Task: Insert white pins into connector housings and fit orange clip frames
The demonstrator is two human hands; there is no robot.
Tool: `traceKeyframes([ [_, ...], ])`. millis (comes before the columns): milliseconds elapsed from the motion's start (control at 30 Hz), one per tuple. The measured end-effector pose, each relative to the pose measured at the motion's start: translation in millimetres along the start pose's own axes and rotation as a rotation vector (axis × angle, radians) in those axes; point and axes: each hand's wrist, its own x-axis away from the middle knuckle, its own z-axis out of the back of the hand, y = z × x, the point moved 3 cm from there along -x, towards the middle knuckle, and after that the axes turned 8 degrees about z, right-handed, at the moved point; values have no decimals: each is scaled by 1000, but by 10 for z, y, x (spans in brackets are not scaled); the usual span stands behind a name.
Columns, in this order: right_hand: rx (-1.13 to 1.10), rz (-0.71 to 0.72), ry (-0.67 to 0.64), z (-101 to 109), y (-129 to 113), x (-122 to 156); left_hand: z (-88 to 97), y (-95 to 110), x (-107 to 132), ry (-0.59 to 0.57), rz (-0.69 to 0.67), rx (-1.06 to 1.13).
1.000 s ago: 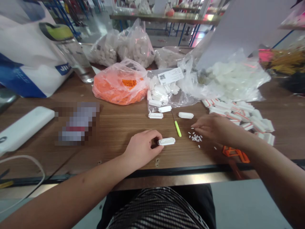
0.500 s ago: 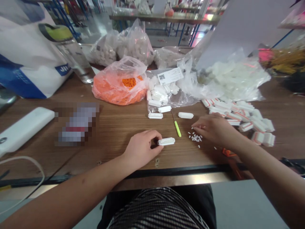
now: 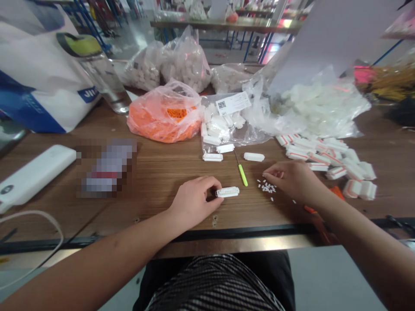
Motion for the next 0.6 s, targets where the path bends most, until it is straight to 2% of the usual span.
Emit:
traceKeyframes([
  [100,-73,-46,43,-6,-41,12,-2,-1,-2,5,3,1],
  [167,-142,-22,96,13,-147,15,-4,-1,0,2,8,2],
  [267,-246,116,143,30,-419,17,-9,-5,8,-2,14,3],
  [400,-272,302,107,-22,-738,24,-16,-15,14,4,17,15],
  [600,-259,393,107,-94,-820,13,-17,-23,7,2,13,16],
])
